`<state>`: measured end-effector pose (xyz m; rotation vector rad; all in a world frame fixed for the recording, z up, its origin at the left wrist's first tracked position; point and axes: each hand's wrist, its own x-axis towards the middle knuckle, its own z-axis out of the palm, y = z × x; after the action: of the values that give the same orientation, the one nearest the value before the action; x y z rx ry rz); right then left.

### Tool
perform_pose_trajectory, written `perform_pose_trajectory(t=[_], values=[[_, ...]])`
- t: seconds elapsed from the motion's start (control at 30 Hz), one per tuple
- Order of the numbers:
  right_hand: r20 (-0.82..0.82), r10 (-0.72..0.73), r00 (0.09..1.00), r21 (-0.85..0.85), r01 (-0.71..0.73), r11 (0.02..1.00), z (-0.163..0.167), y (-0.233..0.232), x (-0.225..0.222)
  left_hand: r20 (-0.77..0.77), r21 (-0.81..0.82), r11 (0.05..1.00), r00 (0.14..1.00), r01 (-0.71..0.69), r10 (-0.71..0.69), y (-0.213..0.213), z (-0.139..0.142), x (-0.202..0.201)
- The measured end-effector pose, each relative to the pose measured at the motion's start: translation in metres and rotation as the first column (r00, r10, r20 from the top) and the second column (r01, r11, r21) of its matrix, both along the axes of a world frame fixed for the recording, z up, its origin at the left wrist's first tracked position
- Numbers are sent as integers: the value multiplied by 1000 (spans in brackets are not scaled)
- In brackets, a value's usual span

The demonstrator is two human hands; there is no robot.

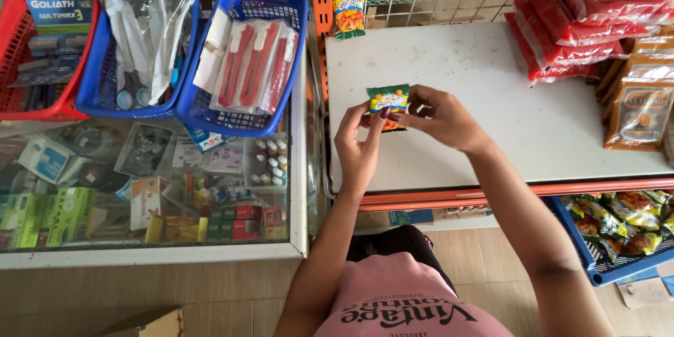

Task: The person sits on the floor taking snack packets out of a cardboard box and filling a blue plastic basket. They carry the basket to a shelf, wipe the shelf surface with a cloth, then place the snack packets one at a time in a row along the shelf edge.

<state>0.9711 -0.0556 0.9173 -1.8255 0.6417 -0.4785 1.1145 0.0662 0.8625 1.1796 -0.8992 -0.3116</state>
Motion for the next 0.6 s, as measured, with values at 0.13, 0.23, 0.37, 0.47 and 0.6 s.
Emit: perform_pose_trajectory(t=[0.13, 0.23, 0.37, 0.47, 0.6], values=[[154, -41, 987, 82, 29, 996, -15, -7, 6, 156, 76, 995, 986, -72, 60, 7, 16, -4], [29, -270, 963, -166, 271, 948, -18, -39, 27, 334, 47, 984, 931, -173, 148, 9, 27, -7], [249, -270, 930, -191, 320, 928, -18, -74, 79, 377, 17, 986, 914, -169, 150, 13, 35, -9], [133, -276, 952, -61, 285, 956, -16, -75, 113, 431, -6, 986, 889, -167, 153, 15, 36, -8], [208, -311, 927, -75, 333, 940, -9, -67, 140, 435, -4, 980, 882, -198, 180, 14, 36, -7]])
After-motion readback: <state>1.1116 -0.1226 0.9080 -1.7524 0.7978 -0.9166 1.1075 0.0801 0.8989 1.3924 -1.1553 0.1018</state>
